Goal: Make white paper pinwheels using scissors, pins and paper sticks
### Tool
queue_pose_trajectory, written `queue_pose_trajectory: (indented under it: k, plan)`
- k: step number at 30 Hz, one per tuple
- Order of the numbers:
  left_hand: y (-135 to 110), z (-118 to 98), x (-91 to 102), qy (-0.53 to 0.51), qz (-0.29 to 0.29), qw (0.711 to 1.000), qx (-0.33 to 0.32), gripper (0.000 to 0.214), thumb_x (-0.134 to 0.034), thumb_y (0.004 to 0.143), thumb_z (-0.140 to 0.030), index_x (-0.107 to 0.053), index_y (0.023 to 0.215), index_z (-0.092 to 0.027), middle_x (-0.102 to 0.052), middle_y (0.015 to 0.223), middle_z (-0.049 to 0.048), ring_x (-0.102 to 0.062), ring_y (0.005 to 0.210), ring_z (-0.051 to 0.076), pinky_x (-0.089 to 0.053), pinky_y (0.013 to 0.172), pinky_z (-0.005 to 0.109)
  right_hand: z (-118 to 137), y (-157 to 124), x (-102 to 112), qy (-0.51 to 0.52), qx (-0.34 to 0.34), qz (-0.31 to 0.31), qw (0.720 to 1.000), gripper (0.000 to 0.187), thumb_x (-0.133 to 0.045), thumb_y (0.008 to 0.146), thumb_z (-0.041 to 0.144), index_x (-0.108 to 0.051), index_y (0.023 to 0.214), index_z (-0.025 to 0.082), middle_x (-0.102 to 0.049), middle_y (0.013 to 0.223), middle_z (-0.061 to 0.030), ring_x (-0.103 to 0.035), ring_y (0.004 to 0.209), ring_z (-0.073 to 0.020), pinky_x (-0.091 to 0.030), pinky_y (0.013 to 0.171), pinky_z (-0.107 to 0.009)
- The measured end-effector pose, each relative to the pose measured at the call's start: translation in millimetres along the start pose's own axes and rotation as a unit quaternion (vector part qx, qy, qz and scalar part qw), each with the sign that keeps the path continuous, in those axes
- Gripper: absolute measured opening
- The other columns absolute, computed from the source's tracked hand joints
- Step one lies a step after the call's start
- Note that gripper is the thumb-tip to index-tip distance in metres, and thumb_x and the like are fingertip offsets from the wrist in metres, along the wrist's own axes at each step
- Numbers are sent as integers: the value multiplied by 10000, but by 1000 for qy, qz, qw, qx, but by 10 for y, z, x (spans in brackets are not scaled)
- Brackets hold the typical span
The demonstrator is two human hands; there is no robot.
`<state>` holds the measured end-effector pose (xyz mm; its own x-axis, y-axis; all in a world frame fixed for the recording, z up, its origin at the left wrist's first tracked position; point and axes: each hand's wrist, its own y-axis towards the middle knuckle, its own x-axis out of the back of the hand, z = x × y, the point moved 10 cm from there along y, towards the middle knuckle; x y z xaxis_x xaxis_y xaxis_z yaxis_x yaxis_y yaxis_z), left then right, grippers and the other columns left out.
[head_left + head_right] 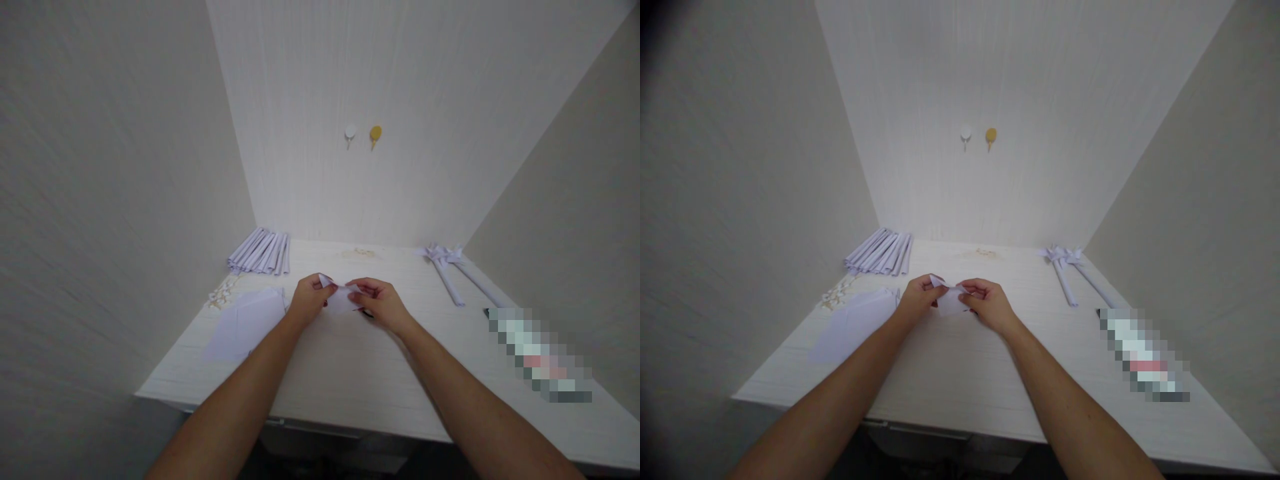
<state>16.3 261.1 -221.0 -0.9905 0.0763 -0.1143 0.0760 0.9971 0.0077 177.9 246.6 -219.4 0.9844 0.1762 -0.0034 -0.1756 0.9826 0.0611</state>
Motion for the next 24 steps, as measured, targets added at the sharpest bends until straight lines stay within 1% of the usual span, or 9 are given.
queue_pose_trajectory:
  k: [4, 7, 10, 12, 13, 15, 18, 20, 24]
  plan:
    - [3, -8, -7, -12, 7, 1000, -4, 162, -778, 614, -295, -684, 678, -179, -678, 587, -17, -567, 482, 120, -391, 442, 204, 41, -31, -53, 1, 1, 20, 1000, 376, -871, 604, 301, -782, 956, 201, -789, 871, -39, -700, 711, -164, -538, 644, -280]
    - [1, -24, 8, -18, 1, 1000, -12, 162, -774, 613, -298, -664, 653, -187, -659, 573, -30, -570, 494, 120, -382, 451, 201, 59, -55, -72, 3, -1, 22, 1000, 437, -892, 561, 258, -785, 981, 203, -779, 880, -26, -676, 650, -134, -533, 631, -273]
    - [7, -19, 13, -24, 0, 1000, -13, 166, -775, 617, -307, -679, 683, -188, -686, 606, -23, -578, 497, 122, -392, 457, 203, 76, -63, -75, 12, -1, 15, 1000, 438, -893, 565, 295, -779, 977, 200, -780, 861, -29, -697, 675, -156, -553, 659, -289]
    - [15, -5, 6, -30, 4, 999, -11, 182, -777, 611, -312, -693, 715, -188, -714, 644, -12, -602, 513, 130, -417, 470, 211, 93, -54, -35, 17, 5, -4, 1000, 381, -874, 607, 361, -770, 935, 198, -780, 830, -34, -716, 722, -181, -567, 693, -304]
    - [18, 1, 2, -33, 5, 999, -9, 191, -780, 603, -312, -695, 721, -187, -722, 655, -8, -611, 519, 134, -426, 474, 213, 98, -45, 2, 18, 8, -18, 1000, 358, -863, 628, 394, -762, 909, 197, -776, 806, -34, -714, 714, -184, -567, 688, -305]
    - [21, 11, -7, -35, 8, 999, -5, 207, -792, 584, -310, -698, 718, -182, -728, 658, -1, -619, 517, 138, -431, 471, 215, 99, -25, 93, 15, 13, -51, 999, 340, -853, 642, 449, -733, 836, 196, -756, 736, -29, -685, 639, -179, -551, 624, -300]
    - [9, 7, -24, -37, 16, 999, 0, 235, -808, 575, -315, -711, 740, -176, -736, 670, 9, -636, 524, 150, -444, 468, 223, 75, 1, 208, 8, 12, -90, 996, 365, -861, 613, 496, -678, 730, 203, -718, 643, -22, -633, 550, -176, -506, 529, -293]
    - [-3, -6, -36, -39, 21, 999, 1, 256, -815, 576, -316, -720, 768, -175, -741, 678, 11, -651, 542, 158, -467, 484, 232, 57, 9, 237, 6, 10, -101, 995, 378, -864, 597, 509, -662, 696, 206, -709, 623, -23, -622, 537, -176, -497, 516, -294]
    - [-17, -27, -50, -40, 27, 999, -1, 293, -837, 565, -311, -727, 798, -173, -761, 714, 24, -679, 590, 173, -504, 522, 247, 53, 3, 223, 8, 10, -104, 995, 395, -872, 571, 522, -655, 679, 211, -717, 627, -27, -620, 537, -176, -499, 516, -295]
